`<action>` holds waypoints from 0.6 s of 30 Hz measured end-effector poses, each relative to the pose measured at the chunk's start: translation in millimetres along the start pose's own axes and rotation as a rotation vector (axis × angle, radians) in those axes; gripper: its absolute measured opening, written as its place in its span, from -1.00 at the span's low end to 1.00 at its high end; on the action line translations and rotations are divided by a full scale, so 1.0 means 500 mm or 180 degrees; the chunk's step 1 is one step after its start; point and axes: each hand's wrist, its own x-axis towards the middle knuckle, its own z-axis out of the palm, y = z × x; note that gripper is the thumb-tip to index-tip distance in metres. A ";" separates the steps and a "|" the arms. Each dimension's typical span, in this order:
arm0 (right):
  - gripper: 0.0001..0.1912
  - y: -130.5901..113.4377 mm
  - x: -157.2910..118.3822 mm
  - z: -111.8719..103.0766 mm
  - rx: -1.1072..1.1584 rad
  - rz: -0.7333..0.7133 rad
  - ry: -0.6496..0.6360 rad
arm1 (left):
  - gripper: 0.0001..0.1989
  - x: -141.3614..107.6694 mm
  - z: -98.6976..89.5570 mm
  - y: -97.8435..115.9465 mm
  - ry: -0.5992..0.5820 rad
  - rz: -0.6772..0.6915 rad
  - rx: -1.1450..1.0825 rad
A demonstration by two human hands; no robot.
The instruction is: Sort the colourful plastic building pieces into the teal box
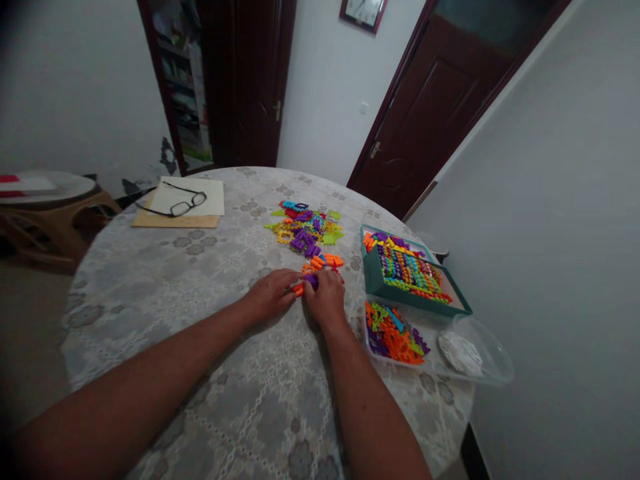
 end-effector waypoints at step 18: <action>-0.50 -0.056 -0.015 0.021 0.0713 -0.0408 0.0100 | -0.43 0.003 0.002 0.002 -0.0030 -0.0069 0.0220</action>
